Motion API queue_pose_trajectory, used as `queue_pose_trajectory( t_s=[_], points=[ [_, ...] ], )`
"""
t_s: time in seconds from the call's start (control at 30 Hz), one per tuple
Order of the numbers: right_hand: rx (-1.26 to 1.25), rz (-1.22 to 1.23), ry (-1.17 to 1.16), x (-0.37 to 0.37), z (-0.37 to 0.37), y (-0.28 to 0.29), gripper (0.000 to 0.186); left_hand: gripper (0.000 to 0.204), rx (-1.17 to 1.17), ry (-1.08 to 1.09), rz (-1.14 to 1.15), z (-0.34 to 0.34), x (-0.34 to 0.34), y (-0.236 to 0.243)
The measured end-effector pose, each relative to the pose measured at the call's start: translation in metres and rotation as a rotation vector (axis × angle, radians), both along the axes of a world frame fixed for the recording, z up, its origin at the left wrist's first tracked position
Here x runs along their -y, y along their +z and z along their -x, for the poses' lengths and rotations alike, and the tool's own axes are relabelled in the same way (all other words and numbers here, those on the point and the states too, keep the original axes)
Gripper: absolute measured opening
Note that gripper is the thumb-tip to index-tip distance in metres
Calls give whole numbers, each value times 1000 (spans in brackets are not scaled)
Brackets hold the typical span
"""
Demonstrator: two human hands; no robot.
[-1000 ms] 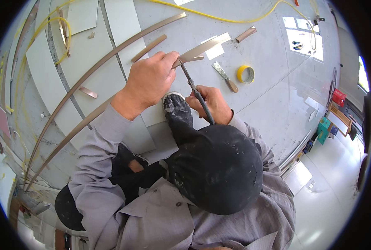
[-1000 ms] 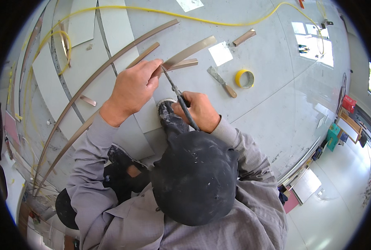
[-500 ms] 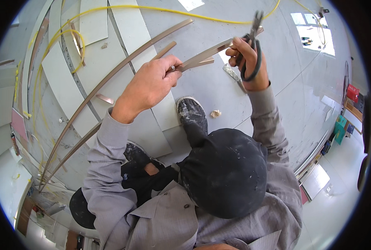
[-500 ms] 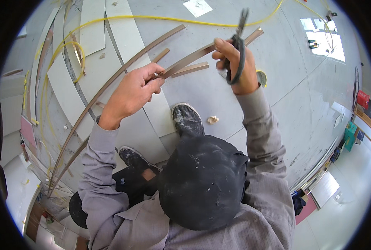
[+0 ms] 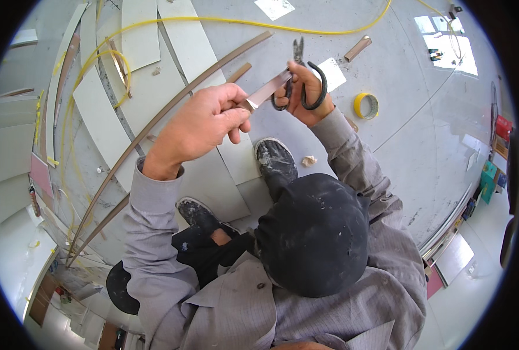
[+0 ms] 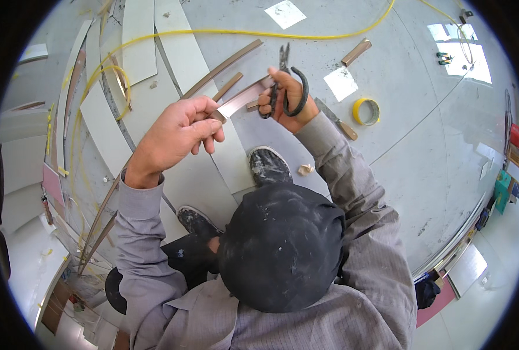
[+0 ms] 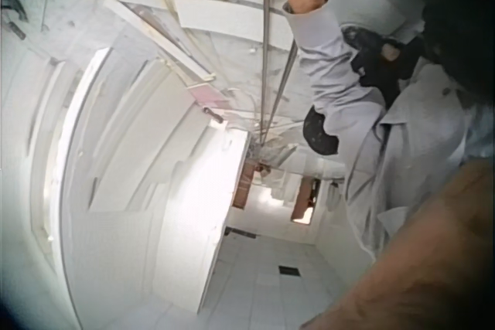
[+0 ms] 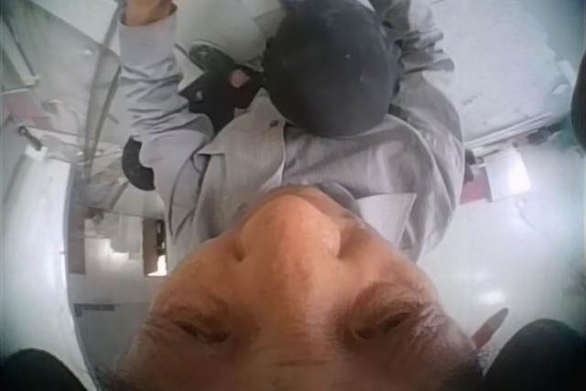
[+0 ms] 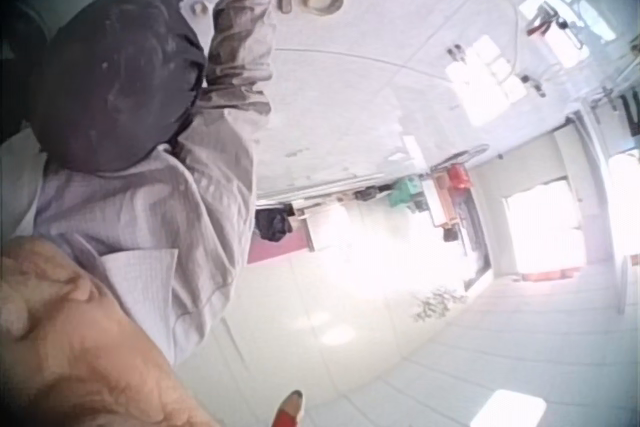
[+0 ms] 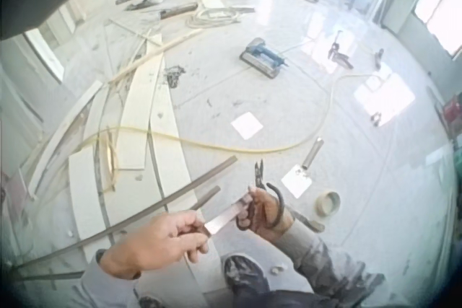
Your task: The person cuts a long wooden trim piece with shears, then applies adhesive along its length using a caulking gun. They handle the trim and tools on the floor of a construction site.
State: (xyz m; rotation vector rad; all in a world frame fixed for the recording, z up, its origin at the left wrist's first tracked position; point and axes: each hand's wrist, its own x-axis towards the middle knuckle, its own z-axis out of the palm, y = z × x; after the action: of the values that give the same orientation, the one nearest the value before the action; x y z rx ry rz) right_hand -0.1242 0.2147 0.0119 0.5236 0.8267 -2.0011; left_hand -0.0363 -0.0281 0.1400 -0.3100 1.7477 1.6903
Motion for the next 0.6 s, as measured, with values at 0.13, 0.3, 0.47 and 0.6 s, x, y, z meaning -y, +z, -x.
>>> queue_pose_trajectory(
  t_s=[0.13, 0.3, 0.47, 0.6],
  points=[
    [-324, -365, 58, -29, -15, 34, 33, 23, -72, 76, 138, 7, 7, 2],
    [-760, -496, 791, -33, -61, 69, 72, 19, -102, 168, 208, 10, 17, 4],
    [-805, -506, 745, -11, -68, 72, 82, 18, -168, 196, 229, 14, 7, -3],
    [-806, -479, 739, -9, -68, 71, 83, 18, -175, 184, 250, 13, 6, -1]
  ],
)
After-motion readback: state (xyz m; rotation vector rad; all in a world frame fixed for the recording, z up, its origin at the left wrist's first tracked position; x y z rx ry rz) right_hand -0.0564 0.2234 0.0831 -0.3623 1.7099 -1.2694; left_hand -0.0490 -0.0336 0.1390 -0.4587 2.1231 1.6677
